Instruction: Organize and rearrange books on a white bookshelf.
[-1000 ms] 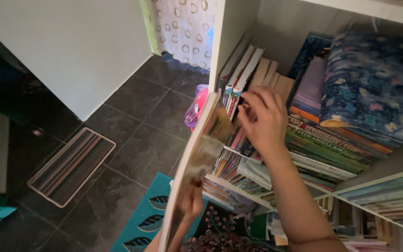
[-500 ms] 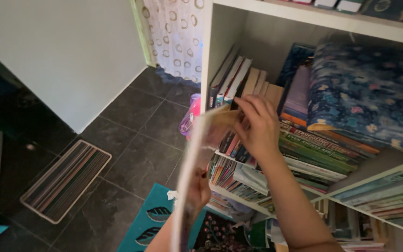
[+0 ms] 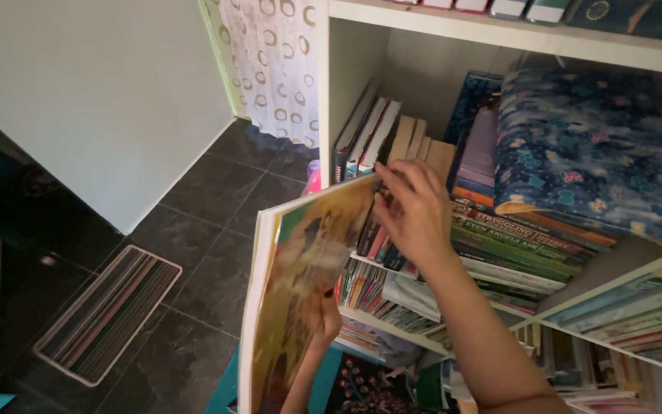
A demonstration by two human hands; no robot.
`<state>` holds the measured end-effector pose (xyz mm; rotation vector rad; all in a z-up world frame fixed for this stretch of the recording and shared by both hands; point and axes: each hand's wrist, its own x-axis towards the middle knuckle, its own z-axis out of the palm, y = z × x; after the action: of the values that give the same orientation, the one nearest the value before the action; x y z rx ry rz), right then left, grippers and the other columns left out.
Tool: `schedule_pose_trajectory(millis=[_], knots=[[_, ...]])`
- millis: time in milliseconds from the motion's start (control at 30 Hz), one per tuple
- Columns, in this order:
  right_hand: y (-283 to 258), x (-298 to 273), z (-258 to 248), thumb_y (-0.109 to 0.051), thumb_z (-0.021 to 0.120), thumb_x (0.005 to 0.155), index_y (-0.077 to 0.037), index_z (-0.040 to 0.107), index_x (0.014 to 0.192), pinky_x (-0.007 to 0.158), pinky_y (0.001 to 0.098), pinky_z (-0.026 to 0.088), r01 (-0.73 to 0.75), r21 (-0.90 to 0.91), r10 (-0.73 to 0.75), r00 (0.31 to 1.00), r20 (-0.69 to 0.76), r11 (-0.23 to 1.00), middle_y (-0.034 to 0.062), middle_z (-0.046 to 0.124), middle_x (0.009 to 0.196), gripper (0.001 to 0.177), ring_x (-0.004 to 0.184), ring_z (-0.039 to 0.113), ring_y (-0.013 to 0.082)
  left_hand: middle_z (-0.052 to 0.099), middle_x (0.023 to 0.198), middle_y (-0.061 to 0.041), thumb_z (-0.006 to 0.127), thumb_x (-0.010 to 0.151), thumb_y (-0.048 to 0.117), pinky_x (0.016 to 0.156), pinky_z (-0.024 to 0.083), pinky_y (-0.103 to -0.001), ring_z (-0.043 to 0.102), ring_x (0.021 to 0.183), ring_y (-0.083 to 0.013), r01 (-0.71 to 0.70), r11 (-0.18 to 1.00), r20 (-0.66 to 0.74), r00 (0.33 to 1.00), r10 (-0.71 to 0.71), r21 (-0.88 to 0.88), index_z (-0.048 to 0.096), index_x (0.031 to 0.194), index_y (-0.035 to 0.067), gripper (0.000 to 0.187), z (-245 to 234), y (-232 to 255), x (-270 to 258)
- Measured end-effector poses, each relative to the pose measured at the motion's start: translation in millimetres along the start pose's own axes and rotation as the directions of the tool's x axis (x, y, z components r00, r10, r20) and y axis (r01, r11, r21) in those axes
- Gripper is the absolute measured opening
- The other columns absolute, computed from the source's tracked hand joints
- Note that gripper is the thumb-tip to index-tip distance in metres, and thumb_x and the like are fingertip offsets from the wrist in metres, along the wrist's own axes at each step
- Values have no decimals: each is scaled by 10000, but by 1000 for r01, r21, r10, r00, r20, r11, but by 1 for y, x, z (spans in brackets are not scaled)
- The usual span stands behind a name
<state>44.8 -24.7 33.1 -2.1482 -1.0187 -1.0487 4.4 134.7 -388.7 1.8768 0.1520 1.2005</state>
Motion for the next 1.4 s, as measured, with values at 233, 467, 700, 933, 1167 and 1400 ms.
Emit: schedule_pose_trajectory(millis=[233,467,700,933,1167,1400], knots=[[-6,5,-5,-93,822,767,-44,633,1378,1021,473,489,-19,2,19,1000,4,1000,152,627,1217,642,1202,581,380,719,1053,-176,606,945,145,847,541,-391,677,972,-329,63,997,-44,997,-61,44,717,1087,48,206,0,14,16],[-2,2,-4,-93,834,766,-67,579,1428,1026,473,487,-16,23,16,1000,0,1000,152,630,1215,709,1195,587,382,726,1116,-175,625,969,69,728,592,-427,729,857,-384,-177,983,184,969,165,55,687,1333,13,374,-39,159,108],[-4,3,-2,-97,807,800,-60,515,1484,1047,482,487,-67,51,68,998,-2,996,184,624,1259,745,1212,586,405,675,1292,-278,649,805,-37,854,604,-409,734,1047,-407,-353,935,154,924,351,-13,552,1379,-43,582,-50,214,154],[2,-5,6,-97,817,812,-49,431,1530,1073,489,478,-94,83,96,995,-31,992,246,610,1347,816,1248,594,429,701,1250,-232,585,793,-118,899,605,-400,736,1108,-374,-65,986,230,968,99,-151,562,1444,31,669,-35,213,151],[2,-7,8,-81,826,819,-78,479,1494,1055,455,507,-99,40,102,992,-71,994,200,661,1301,759,1221,641,379,672,1214,-251,575,799,-115,884,572,-460,689,1075,-438,25,998,276,961,-6,-63,518,1445,45,668,-16,202,135],[2,-4,6,-85,836,808,-27,493,1460,998,430,526,-67,70,73,994,-78,995,138,711,1188,739,1132,677,331,636,1244,-232,685,814,72,862,563,-463,707,997,-406,362,923,295,903,-313,-130,443,1400,20,636,-37,224,152]])
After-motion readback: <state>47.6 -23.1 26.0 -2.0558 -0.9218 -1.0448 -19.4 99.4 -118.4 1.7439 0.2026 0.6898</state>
